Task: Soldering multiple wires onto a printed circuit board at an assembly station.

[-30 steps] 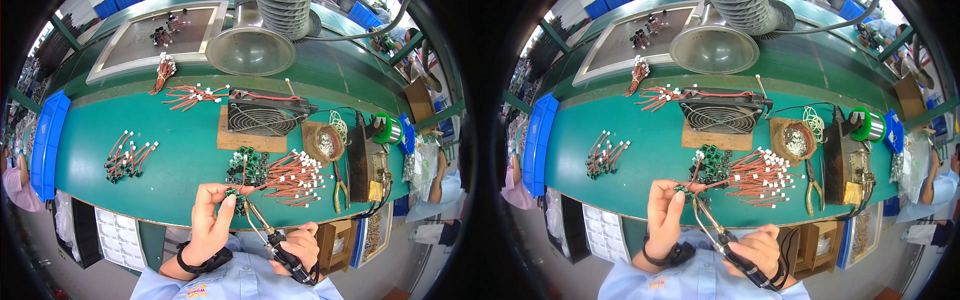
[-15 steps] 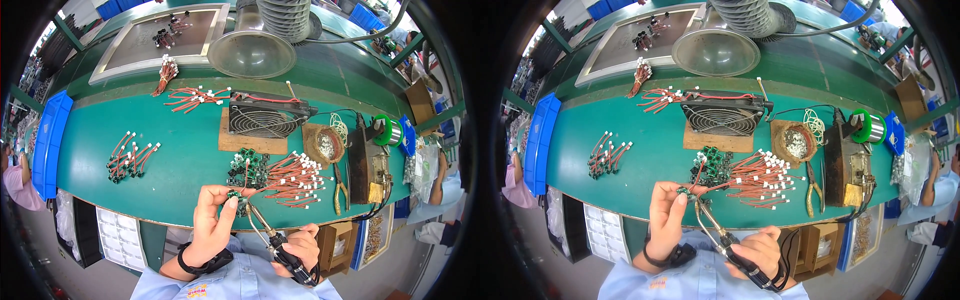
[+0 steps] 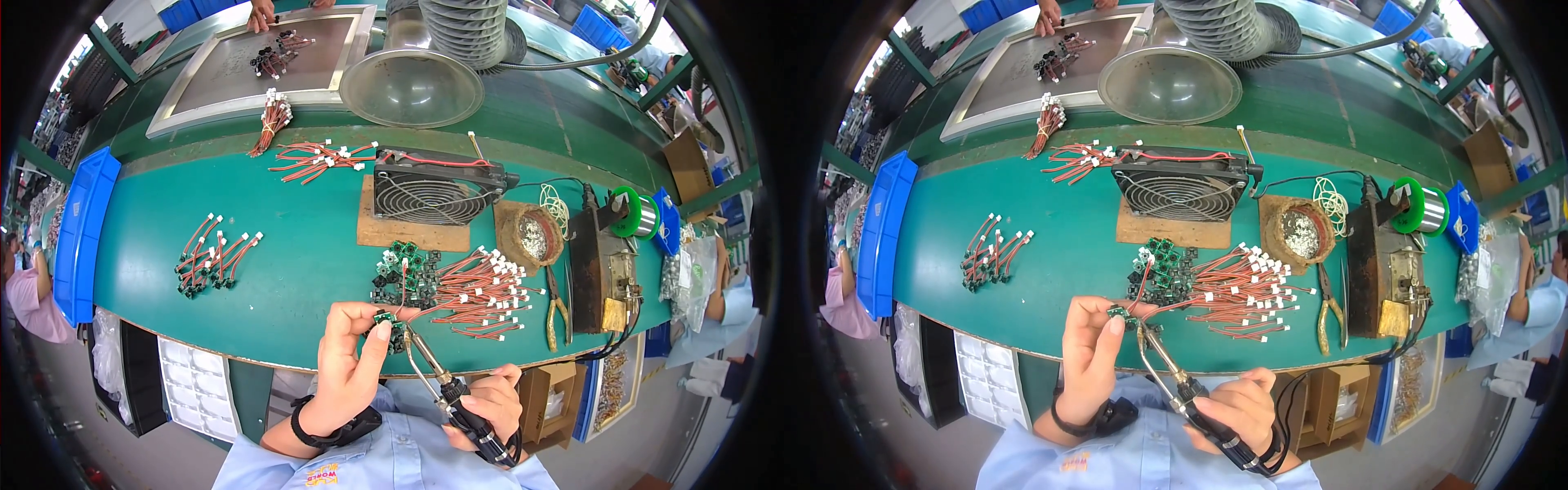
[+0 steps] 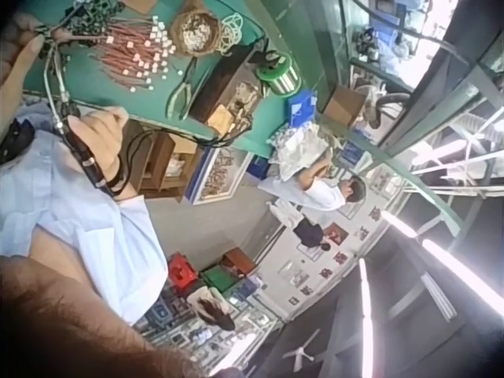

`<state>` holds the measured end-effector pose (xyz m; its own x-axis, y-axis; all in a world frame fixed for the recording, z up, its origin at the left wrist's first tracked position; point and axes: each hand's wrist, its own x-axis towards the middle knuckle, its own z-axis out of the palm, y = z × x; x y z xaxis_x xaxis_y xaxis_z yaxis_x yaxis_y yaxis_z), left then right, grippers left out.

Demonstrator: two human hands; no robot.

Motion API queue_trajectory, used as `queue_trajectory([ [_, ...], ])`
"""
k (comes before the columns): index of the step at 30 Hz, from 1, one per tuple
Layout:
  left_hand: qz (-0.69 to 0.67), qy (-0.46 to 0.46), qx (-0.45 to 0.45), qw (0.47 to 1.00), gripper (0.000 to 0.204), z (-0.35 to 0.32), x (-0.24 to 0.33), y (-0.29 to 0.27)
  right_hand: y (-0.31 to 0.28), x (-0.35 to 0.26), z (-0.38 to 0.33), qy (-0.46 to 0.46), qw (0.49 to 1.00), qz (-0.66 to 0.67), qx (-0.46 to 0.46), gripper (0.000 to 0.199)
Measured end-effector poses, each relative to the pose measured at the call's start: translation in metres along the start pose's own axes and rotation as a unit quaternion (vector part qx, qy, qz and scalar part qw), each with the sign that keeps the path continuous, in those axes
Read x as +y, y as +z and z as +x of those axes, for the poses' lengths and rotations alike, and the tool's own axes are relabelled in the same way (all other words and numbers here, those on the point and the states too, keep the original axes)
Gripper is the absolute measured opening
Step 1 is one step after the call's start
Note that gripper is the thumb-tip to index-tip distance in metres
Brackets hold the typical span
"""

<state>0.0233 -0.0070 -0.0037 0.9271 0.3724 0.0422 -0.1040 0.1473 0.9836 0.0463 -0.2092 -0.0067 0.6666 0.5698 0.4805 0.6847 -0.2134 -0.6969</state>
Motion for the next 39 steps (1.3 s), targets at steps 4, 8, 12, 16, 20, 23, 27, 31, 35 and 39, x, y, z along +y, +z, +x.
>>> queue_trajectory([
  [4, 0.003, 0.001, -0.001, 1.0, 0.011, 0.0, 0.001, 0.001, 0.001, 0.0, -0.002, -0.002, 1.0, -0.018, 0.001, 0.042],
  [8, 0.004, 0.007, 0.0, 1.0, 0.011, 0.0, 0.002, 0.002, 0.0, -0.002, -0.003, -0.002, 1.0, -0.028, -0.004, 0.042],
  [12, -0.004, 0.015, 0.003, 1.0, 0.011, 0.0, 0.002, 0.003, 0.001, -0.002, -0.005, -0.004, 0.999, -0.033, -0.006, 0.042],
  [16, -0.008, 0.014, 0.004, 1.0, 0.01, 0.0, 0.003, 0.003, 0.002, -0.001, -0.006, -0.007, 0.999, -0.035, 0.0, 0.042],
  [20, -0.008, 0.017, 0.003, 1.0, 0.01, -0.001, 0.006, 0.005, 0.002, -0.001, -0.008, -0.016, 0.999, -0.041, 0.001, 0.042],
  [23, -0.008, 0.02, 0.003, 1.0, 0.009, 0.0, 0.006, 0.005, 0.002, 0.001, -0.009, -0.029, 0.998, -0.051, -0.002, 0.044],
  [27, 0.01, 0.026, 0.001, 1.0, 0.009, -0.001, 0.006, 0.005, 0.002, 0.0, -0.009, -0.027, 0.998, -0.052, 0.0, 0.043],
  [31, 0.015, 0.024, 0.001, 1.0, 0.009, -0.002, 0.006, 0.006, -0.002, -0.003, -0.008, -0.009, 0.999, -0.043, 0.001, 0.043],
  [35, 0.019, 0.037, 0.014, 0.999, 0.009, -0.002, 0.007, 0.001, -0.009, 0.002, -0.012, -0.021, 0.998, -0.043, -0.029, 0.042],
  [39, -0.138, -0.083, -0.037, 0.986, 0.012, 0.005, 0.016, -0.001, -0.009, 0.025, -0.013, 0.05, 0.979, -0.086, 0.177, 0.039],
])
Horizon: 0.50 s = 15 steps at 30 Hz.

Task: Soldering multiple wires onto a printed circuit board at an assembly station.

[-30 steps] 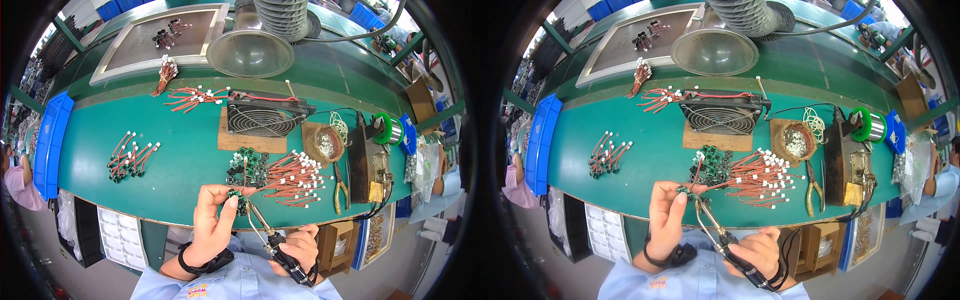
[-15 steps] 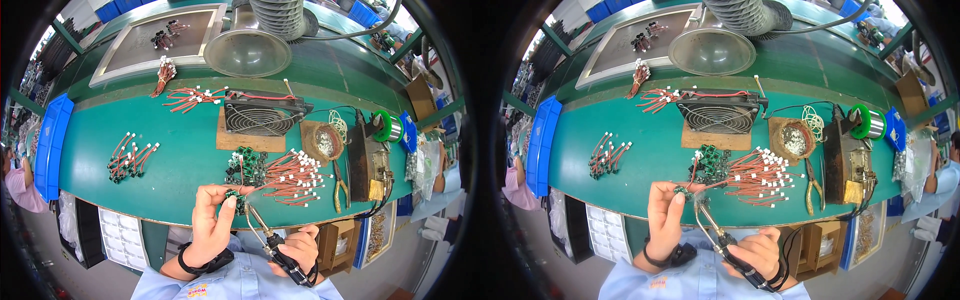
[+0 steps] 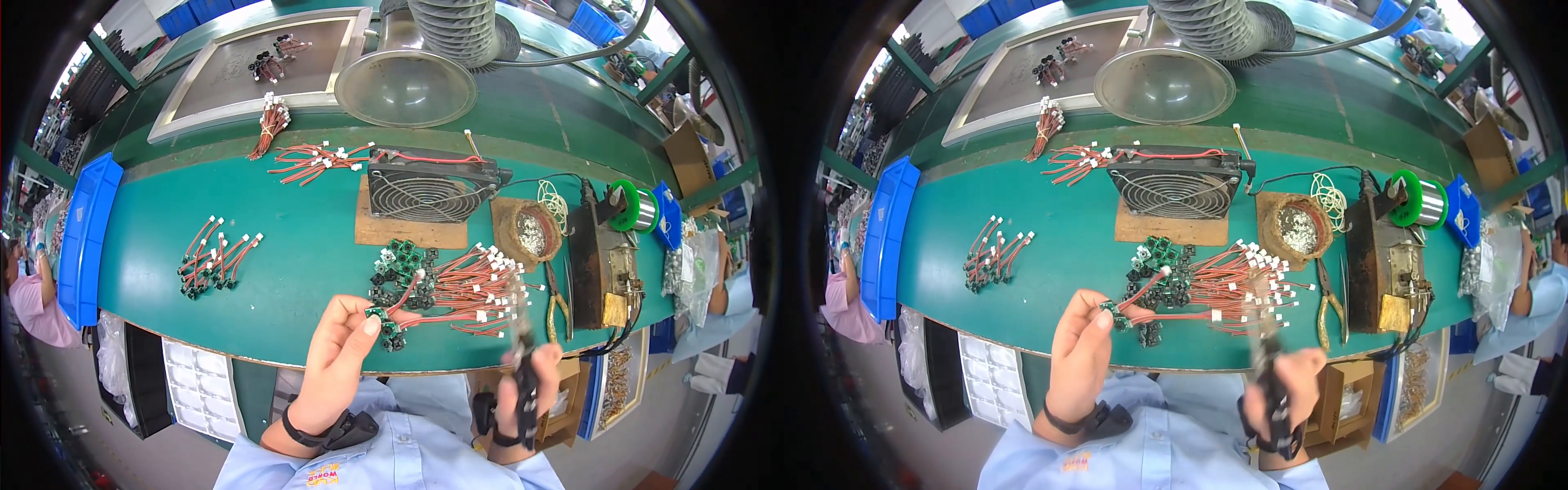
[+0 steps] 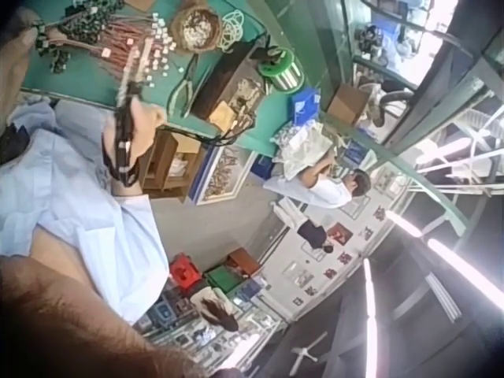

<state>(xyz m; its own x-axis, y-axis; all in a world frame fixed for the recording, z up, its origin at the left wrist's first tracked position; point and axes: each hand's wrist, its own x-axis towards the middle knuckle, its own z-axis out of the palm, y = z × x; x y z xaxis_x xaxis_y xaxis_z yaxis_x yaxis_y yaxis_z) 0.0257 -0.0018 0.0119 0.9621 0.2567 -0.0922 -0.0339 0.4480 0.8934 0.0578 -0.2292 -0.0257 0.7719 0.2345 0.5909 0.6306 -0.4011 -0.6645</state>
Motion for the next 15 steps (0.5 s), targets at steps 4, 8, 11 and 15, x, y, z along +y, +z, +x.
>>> queue_trajectory([
  [4, -0.088, -0.019, -0.025, 0.996, 0.014, 0.001, 0.001, -0.009, 0.015, 0.023, 0.037, 0.105, 0.975, -0.194, 0.025, 0.039],
  [8, -0.068, -0.006, -0.019, 0.998, 0.013, 0.001, 0.011, -0.025, 0.015, 0.032, 0.032, 0.182, 0.977, -0.091, 0.069, 0.038],
  [11, 0.007, 0.035, 0.095, 0.995, 0.012, 0.009, 0.022, -0.058, 0.014, 0.024, 0.028, 0.178, 0.982, -0.033, 0.06, 0.036],
  [15, 0.113, 0.011, 0.166, 0.98, 0.01, 0.018, 0.042, -0.133, 0.012, 0.024, 0.016, 0.178, 0.982, 0.047, 0.027, 0.031],
])
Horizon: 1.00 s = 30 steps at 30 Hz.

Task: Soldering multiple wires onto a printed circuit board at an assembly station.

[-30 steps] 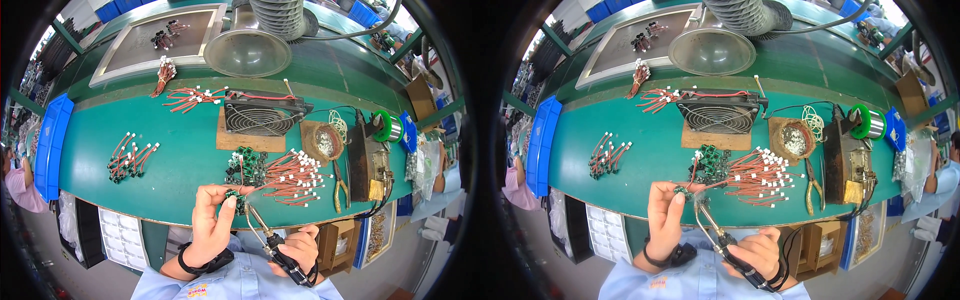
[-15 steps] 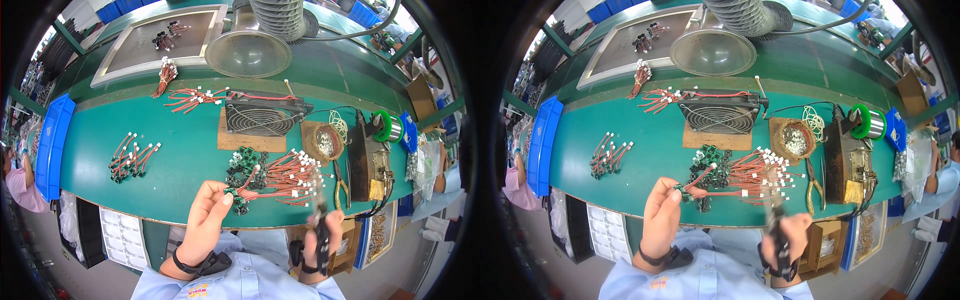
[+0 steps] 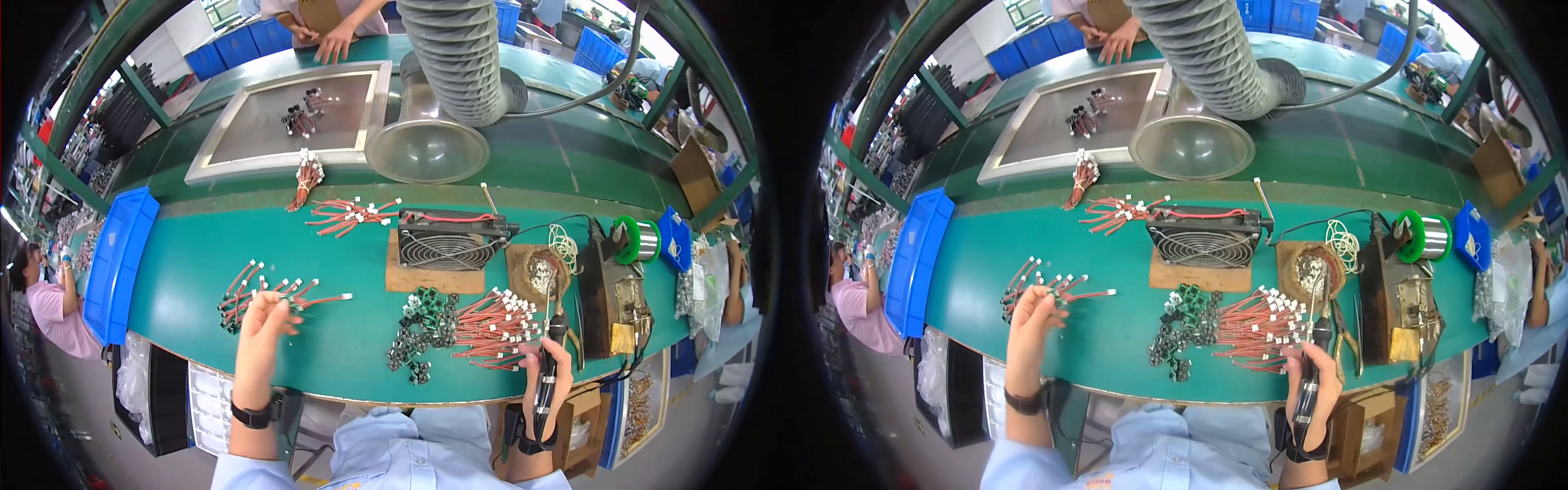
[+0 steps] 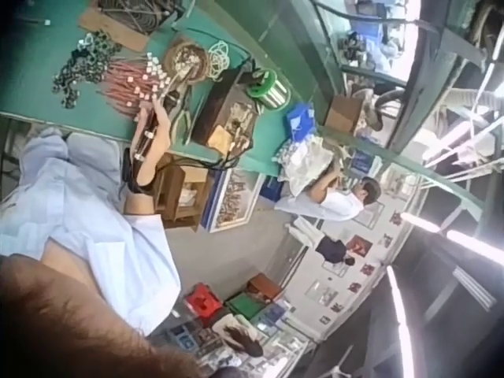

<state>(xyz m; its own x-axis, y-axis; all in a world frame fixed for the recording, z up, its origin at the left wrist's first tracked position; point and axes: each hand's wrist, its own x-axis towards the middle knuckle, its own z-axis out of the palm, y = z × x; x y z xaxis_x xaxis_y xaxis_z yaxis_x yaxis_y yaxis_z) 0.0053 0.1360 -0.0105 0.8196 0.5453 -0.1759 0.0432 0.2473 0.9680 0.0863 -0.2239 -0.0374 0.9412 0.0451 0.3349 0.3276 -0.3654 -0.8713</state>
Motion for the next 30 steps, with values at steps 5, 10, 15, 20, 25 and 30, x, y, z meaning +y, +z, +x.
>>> queue_trajectory([
  [5, 0.442, 0.075, 0.084, 0.89, 0.014, 0.015, 0.008, -0.034, 0.002, -0.002, -0.003, -0.05, 0.998, -0.015, -0.018, 0.023],
  [10, 0.52, 0.188, 0.189, 0.811, 0.027, 0.013, 0.021, -0.046, -0.002, 0.002, -0.006, -0.068, 0.997, -0.001, -0.031, 0.022],
  [15, 0.609, 0.216, 0.148, 0.748, 0.046, 0.033, 0.058, -0.073, -0.006, 0.0, -0.01, -0.022, 0.999, 0.023, -0.016, 0.022],
  [20, 0.705, 0.03, -0.027, 0.708, 0.081, 0.058, 0.056, -0.051, -0.004, 0.006, -0.015, -0.032, 0.999, 0.041, 0.001, 0.022],
  [25, 0.775, 0.065, -0.067, 0.626, 0.072, 0.045, 0.037, -0.04, -0.013, 0.021, -0.017, -0.077, 0.997, 0.015, -0.014, 0.022],
  [30, 0.807, 0.14, -0.129, 0.559, 0.052, 0.039, 0.034, -0.038, -0.019, 0.01, -0.013, -0.029, 0.999, 0.042, 0.003, 0.021],
])
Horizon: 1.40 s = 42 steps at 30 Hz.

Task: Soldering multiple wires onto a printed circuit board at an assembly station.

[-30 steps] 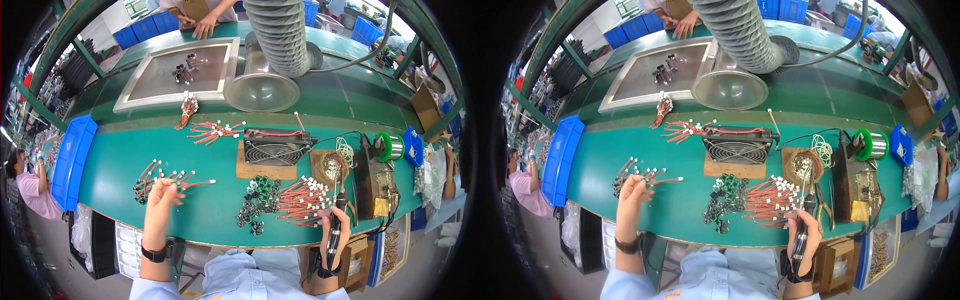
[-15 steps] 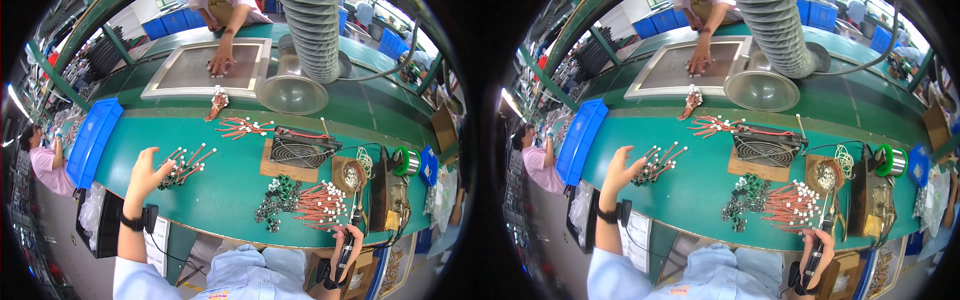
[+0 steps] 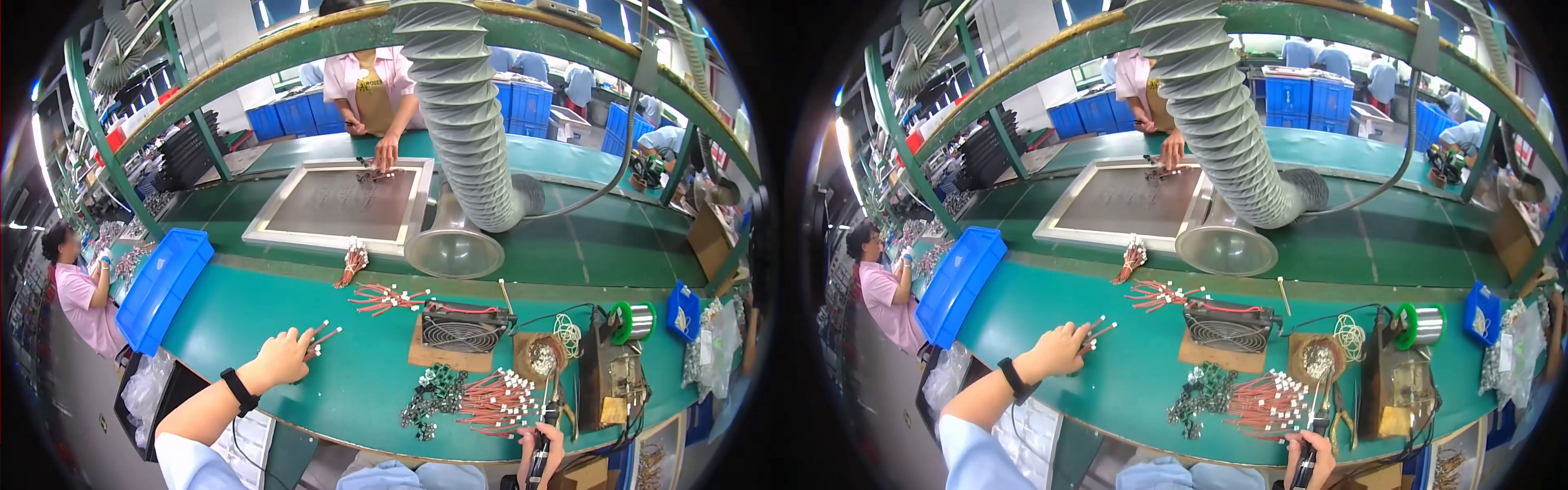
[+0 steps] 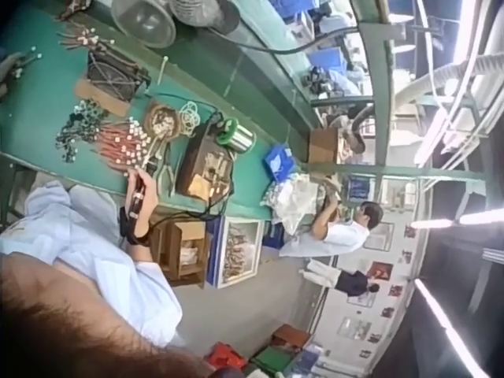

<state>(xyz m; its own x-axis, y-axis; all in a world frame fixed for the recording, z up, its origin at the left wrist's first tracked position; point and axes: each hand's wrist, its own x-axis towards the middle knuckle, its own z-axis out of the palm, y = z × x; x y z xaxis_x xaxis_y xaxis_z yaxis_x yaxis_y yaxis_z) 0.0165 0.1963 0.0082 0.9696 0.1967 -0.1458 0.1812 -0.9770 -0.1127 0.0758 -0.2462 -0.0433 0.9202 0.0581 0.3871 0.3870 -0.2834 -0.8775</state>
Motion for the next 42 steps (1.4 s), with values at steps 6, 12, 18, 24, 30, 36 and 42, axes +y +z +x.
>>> queue_trajectory([
  [6, 0.029, 0.014, -0.026, 0.999, 0.034, 0.014, -0.03, 0.005, -0.001, -0.002, 0.008, -0.019, 0.998, -0.062, 0.0, 0.024],
  [12, 0.111, -0.006, 0.018, 0.994, 0.024, 0.069, -0.079, -0.02, 0.015, 0.001, 0.017, -0.101, 0.984, -0.144, 0.029, 0.022],
  [18, 0.202, 0.005, 0.17, 0.964, 0.019, 0.195, -0.104, -0.076, 0.009, 0.011, -0.002, -0.02, 0.983, -0.18, 0.029, 0.023],
  [24, 0.235, -0.003, 0.273, 0.933, 0.03, 0.299, -0.084, -0.044, 0.012, 0.018, -0.006, 0.007, 0.971, -0.238, 0.032, 0.021],
  [30, 0.215, 0.033, 0.34, 0.915, 0.039, 0.283, -0.078, -0.031, 0.013, 0.011, 0.004, -0.112, 0.946, -0.302, 0.038, 0.019],
  [36, 0.095, -0.026, 0.045, 0.994, 0.039, 0.135, -0.098, -0.067, 0.011, 0.005, 0.004, -0.003, 0.984, -0.181, -0.007, 0.019],
  [42, 0.111, 0.022, 0.093, 0.989, 0.032, -0.002, -0.085, -0.008, 0.011, 0.012, 0.007, -0.076, 0.987, -0.141, 0.009, 0.02],
])
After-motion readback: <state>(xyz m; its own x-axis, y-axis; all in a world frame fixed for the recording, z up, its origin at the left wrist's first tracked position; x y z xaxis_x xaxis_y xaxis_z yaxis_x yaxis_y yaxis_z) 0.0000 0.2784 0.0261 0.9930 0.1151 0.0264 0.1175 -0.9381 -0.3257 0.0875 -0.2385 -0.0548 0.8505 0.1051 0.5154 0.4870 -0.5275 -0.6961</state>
